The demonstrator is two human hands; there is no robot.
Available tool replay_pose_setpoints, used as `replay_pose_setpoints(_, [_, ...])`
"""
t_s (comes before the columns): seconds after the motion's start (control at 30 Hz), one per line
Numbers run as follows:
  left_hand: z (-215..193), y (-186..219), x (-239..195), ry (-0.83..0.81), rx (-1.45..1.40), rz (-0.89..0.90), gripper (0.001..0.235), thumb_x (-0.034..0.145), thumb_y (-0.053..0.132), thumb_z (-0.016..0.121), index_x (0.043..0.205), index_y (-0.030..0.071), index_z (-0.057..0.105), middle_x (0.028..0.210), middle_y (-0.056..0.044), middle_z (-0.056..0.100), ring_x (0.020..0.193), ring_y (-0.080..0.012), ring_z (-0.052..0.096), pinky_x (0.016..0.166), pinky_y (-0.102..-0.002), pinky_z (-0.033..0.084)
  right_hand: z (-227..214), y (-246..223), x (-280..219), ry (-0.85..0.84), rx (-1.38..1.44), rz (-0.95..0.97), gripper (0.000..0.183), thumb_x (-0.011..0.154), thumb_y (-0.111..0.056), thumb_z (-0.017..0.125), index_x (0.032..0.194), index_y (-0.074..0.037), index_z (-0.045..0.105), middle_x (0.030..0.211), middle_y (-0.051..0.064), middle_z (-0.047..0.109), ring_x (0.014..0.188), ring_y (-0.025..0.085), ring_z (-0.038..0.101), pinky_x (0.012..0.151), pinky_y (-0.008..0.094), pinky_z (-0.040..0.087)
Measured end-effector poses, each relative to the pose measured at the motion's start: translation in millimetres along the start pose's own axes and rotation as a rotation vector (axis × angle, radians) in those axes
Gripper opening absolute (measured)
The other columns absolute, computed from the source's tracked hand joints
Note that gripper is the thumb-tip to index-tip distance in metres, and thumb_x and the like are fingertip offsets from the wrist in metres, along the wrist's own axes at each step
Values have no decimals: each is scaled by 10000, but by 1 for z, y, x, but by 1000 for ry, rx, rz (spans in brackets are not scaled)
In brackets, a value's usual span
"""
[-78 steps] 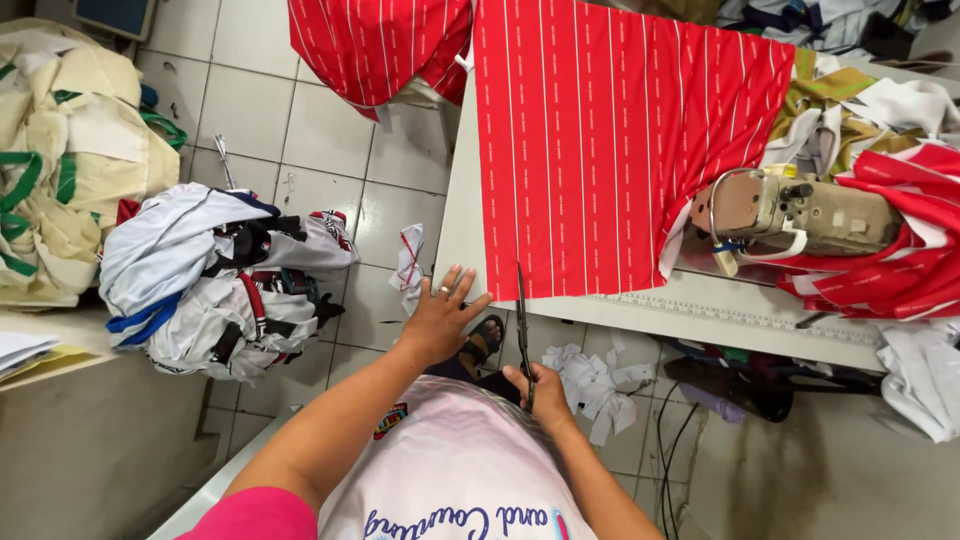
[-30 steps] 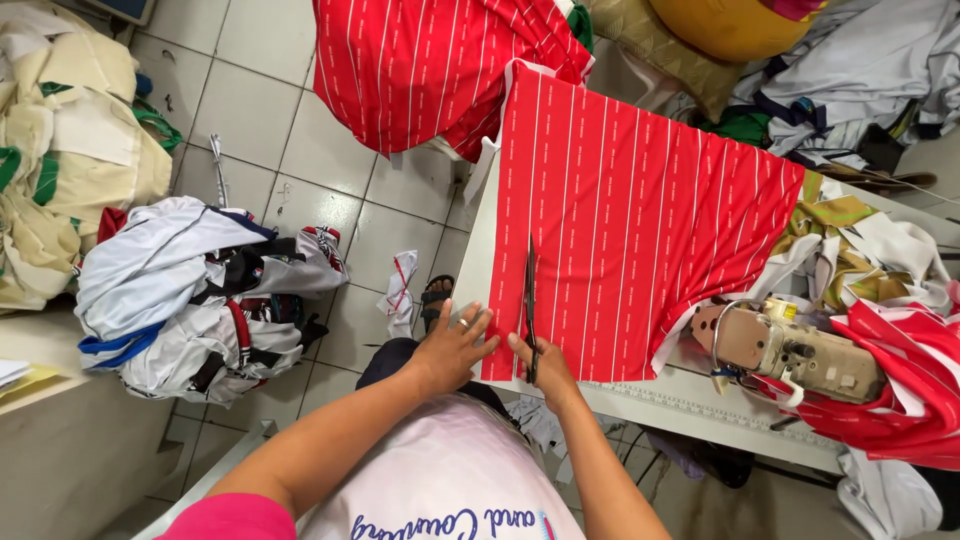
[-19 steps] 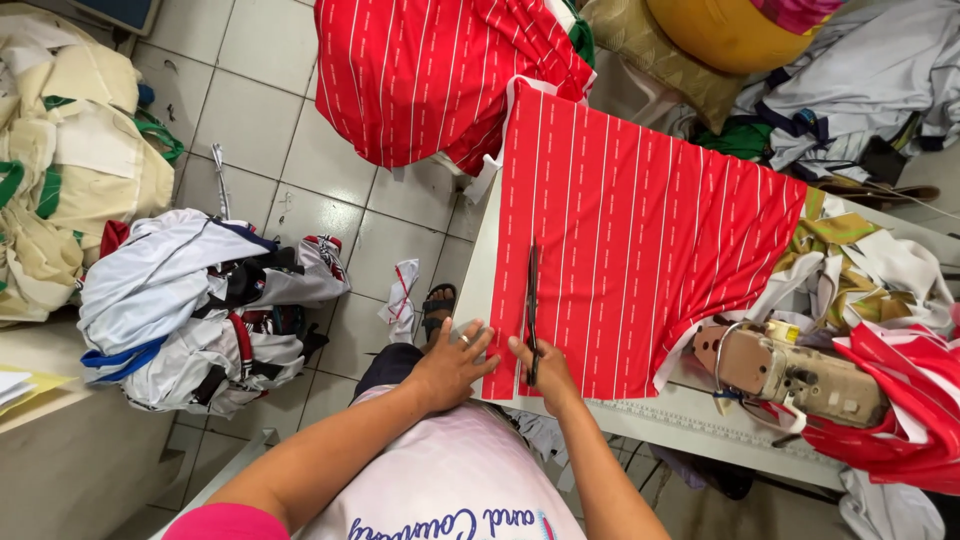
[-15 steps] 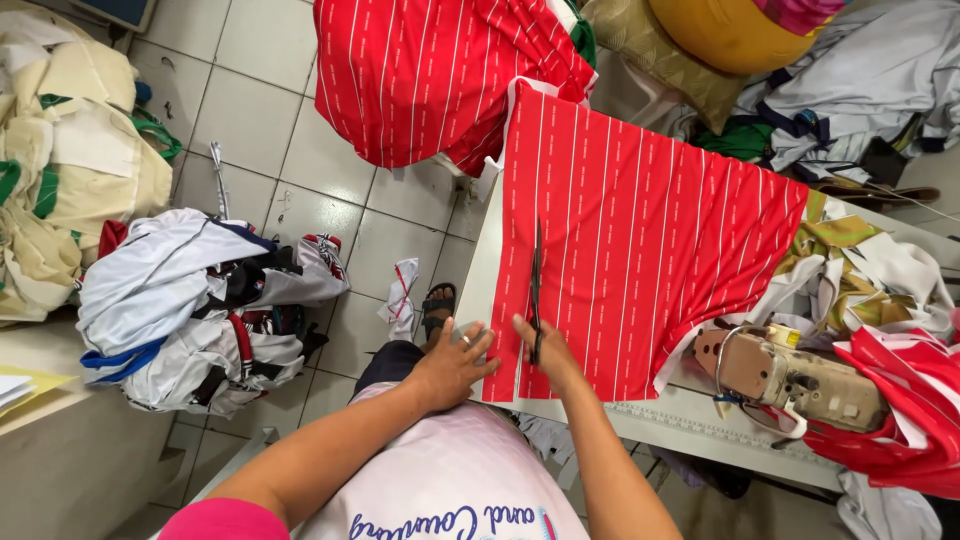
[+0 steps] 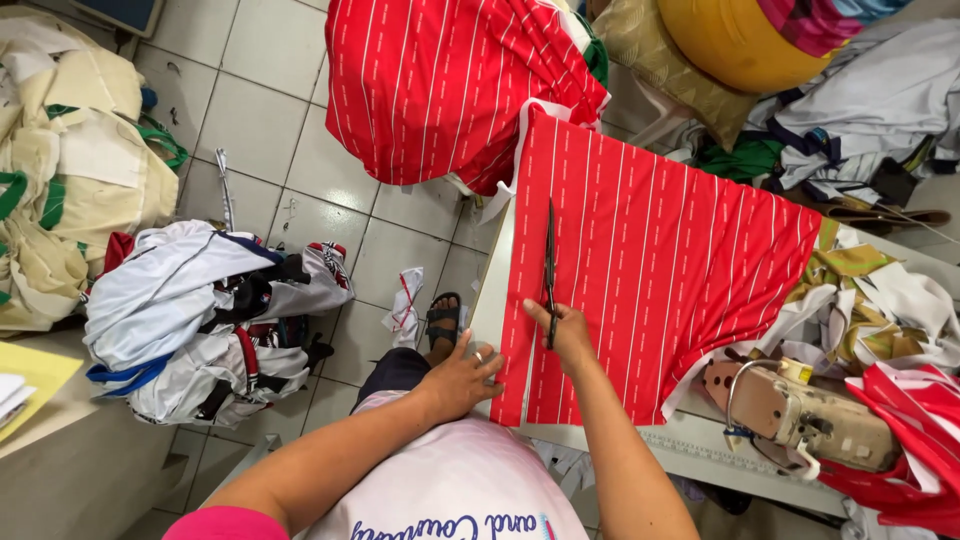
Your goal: Cutting a piece of red striped fabric into multiple narrow strips using scissors on a work table.
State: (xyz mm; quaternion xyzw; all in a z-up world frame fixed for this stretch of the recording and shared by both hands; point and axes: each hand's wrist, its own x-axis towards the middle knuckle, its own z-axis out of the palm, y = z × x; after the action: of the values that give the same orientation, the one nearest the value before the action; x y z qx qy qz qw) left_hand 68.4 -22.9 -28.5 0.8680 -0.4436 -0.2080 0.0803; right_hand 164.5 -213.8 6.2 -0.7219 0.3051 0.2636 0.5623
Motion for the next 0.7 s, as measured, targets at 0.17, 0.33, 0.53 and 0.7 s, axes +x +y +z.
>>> replay_pose_setpoints(0.17, [3,-5,-1,32,-12,13,393,883,208,553,1257,324,587,1416,-82,461,1343,-338,342,1070,-720,169,1,-14,-2,-23,11,31,456,749,-432,835,688,-74,559,493,47,478,363,150,542,334,201,356])
replay_pose_setpoints(0.33, [6,-2,-1,40,-18,10,387,890,189,542,1251,312,601,1418,-88,468,1339,-338,360,1061,-722,188,-4,-12,9,-46,-19,15,517,754,-545,793,735,-77,573,524,44,504,393,146,565,324,210,352])
replay_pose_setpoints(0.53, [25,19,4,148,-15,-77,427,810,236,654,1235,229,609,1383,-155,475,1327,-371,378,1064,-710,219,-21,33,-16,-132,-52,8,535,794,-578,730,749,-71,565,546,54,514,428,165,569,365,227,348])
replay_pose_setpoints(0.7, [-13,53,6,-177,11,-44,538,959,261,389,1479,192,273,1519,-223,208,1408,-428,161,1078,-682,122,-62,81,-113,-294,-245,33,499,838,-514,552,622,-65,538,515,107,538,488,198,466,515,314,345])
